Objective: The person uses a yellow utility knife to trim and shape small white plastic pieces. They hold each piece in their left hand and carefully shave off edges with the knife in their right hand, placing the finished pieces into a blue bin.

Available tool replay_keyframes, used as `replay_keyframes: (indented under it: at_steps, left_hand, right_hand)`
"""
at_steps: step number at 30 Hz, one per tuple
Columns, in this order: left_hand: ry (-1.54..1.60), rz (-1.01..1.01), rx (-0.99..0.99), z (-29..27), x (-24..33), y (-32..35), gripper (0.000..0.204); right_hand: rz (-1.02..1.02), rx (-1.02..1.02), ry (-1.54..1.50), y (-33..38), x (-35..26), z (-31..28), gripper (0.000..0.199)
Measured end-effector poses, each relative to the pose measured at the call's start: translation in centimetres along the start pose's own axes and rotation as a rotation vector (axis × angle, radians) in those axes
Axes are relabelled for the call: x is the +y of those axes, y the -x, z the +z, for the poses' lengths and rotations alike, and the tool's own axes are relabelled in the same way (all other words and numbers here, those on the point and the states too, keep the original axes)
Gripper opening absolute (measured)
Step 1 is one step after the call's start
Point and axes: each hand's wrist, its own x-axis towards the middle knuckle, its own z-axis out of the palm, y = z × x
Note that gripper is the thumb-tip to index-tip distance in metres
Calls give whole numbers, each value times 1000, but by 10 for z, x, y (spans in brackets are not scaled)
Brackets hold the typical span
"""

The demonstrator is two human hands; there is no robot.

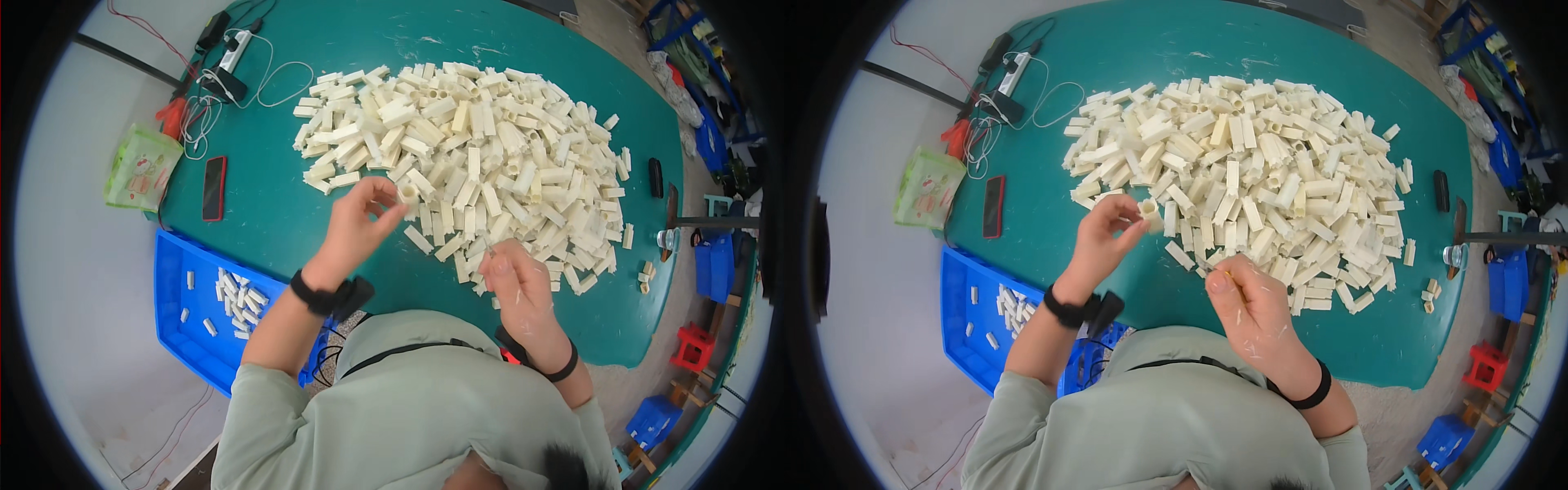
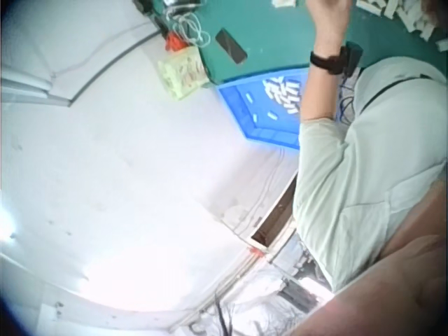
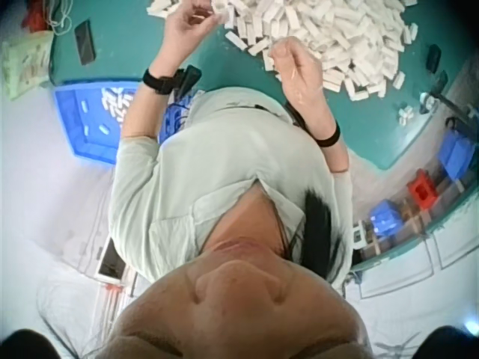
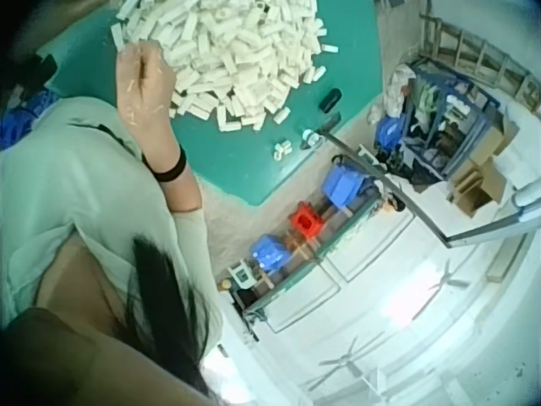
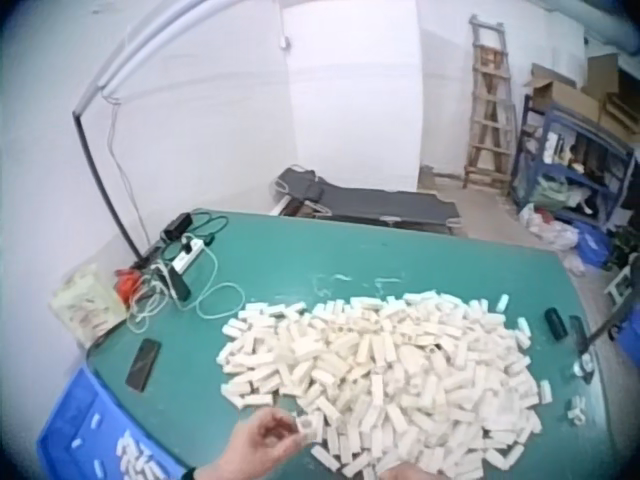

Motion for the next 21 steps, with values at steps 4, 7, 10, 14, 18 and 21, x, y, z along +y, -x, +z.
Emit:
replay_keyframes:
  at_steps: [4,7,10,14,18,21]
  left_hand:
    - [473,-24,-107,5,78,38,35]
    - [588,38,-170,9,94,53,35]
    - [652,67,-240,11,99,62,33]
    - [662,64,-271,11,105,72,29]
    - [627,50,-260,6,115,80,23]
    - [463,229,-121,8,115,83,20]
  right_hand:
    - [-47,1,-20,4,-5,8,29]
    - [-74,-45,-25,11,-11,9,31]
    - [-80,-82,-41,19,-18,10,30]
    - [36,-182,-220,29,-22,2,29]
    - [188,-280,-390,34,-25,-4,31]
    - [-85,124,-159,40,-27,8,31]
